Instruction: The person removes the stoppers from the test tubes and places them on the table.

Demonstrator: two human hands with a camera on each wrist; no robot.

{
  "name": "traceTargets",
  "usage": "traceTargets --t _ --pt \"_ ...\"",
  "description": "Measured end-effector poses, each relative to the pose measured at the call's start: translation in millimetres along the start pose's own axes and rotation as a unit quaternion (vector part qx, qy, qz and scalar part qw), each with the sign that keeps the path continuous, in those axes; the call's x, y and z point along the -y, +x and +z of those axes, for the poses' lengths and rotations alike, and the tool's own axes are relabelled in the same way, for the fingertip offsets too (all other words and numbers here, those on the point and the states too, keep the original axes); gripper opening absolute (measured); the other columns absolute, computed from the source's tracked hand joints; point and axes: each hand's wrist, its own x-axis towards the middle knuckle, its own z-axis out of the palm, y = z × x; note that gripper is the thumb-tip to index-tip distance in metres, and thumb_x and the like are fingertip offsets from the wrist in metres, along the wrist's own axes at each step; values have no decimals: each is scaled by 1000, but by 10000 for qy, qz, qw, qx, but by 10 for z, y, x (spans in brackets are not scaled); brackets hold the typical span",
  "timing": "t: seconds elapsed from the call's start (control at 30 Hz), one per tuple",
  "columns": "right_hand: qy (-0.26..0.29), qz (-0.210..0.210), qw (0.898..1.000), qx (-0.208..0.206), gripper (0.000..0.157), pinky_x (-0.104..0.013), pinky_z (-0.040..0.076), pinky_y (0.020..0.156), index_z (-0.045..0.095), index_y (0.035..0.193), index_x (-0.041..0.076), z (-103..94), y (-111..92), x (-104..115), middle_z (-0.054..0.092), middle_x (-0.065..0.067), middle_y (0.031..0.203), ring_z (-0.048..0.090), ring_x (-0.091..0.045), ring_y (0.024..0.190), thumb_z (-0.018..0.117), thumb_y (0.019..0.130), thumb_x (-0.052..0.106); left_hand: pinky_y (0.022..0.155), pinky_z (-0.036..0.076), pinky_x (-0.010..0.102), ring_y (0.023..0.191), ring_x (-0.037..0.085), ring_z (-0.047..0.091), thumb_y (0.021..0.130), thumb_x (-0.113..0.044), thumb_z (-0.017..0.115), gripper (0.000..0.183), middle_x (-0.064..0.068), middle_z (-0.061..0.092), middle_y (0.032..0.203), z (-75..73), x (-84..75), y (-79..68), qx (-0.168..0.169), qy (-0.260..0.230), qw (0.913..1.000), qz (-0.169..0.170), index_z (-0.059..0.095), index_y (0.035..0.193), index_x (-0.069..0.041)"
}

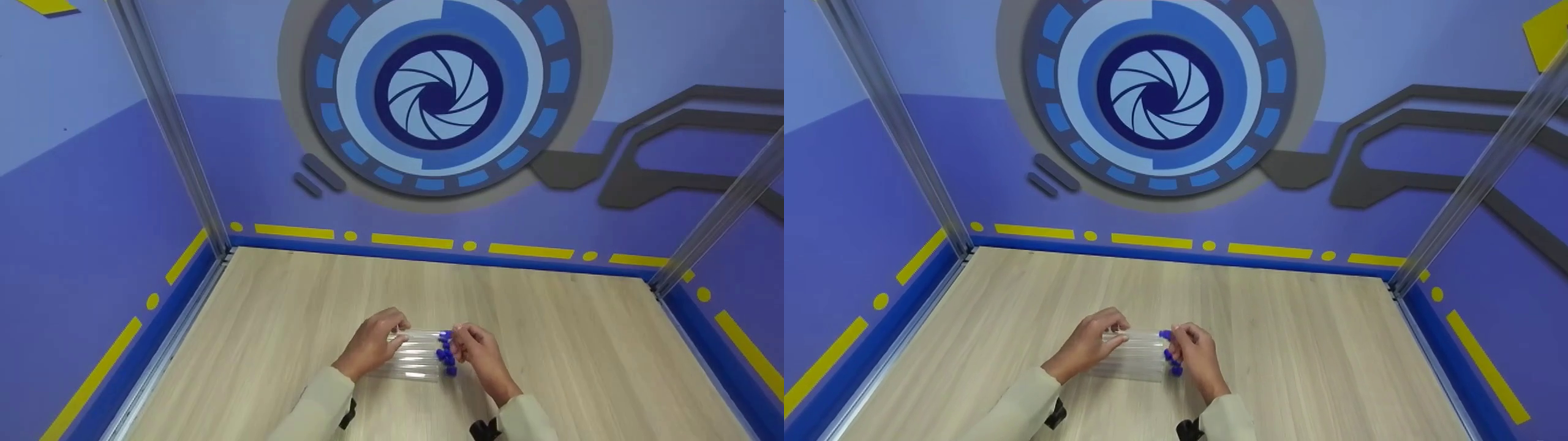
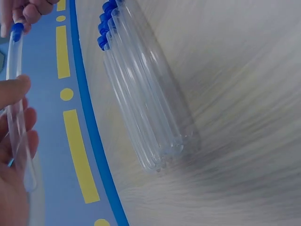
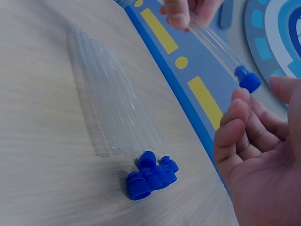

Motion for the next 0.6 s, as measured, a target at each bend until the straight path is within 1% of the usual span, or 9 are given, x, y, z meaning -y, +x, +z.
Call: traceTargets --t 0.07,0.13,0.2,0.27,0.33,0.43,0.6 --pt "90 179 9997 122 31 -23 47 60 56 94 -1 -7 11 4 56 -3 75 53 -13 67 52 100 30 76 51 23 85 6 60 83 -12 74 17 -8 63 92 7 -5 2 -226 268 9992 171 62 93 -18" --pt "105 273 9992 284 32 -23 48 59 55 90 1 -11 21 1 57 -2 74 53 -13 65 53 99 31 75 50 25 85 6 60 82 -12 75 17 -9 63 91 16 -12 9 -434 505 9972 344 62 91 -18" --pt "131 275 9987 410 31 -23 48 59 55 87 2 -11 26 0 58 -2 73 53 -12 64 55 98 31 74 49 25 85 6 60 81 -11 76 18 -9 62 89 28 -18 16 -608 697 9945 495 62 89 -19" --pt "198 243 9983 485 27 -22 48 59 56 88 1 -8 21 5 58 -2 73 53 -12 64 56 97 27 73 48 25 85 5 59 80 -11 76 18 -10 61 88 40 -21 23 -719 821 9923 580 62 87 -19" --pt "252 225 9980 530 24 -22 48 59 57 91 -1 -13 15 15 58 -2 74 53 -12 65 57 97 22 72 48 25 84 5 58 80 -11 76 17 -10 61 87 40 -26 24 -733 812 9922 592 62 86 -19" --pt "340 238 9976 554 20 -22 48 59 56 93 -2 -24 13 19 58 -2 75 52 -12 65 55 98 17 73 49 25 83 5 58 80 -12 77 16 -9 60 86 33 -31 20 -674 620 9943 549 64 87 -18" --pt "397 194 9977 523 19 -22 48 59 57 95 -3 -32 11 23 59 -1 75 53 -11 66 55 98 16 75 50 24 83 4 59 80 -13 78 14 -8 60 85 10 -50 22 -526 311 9973 417 67 88 -18"
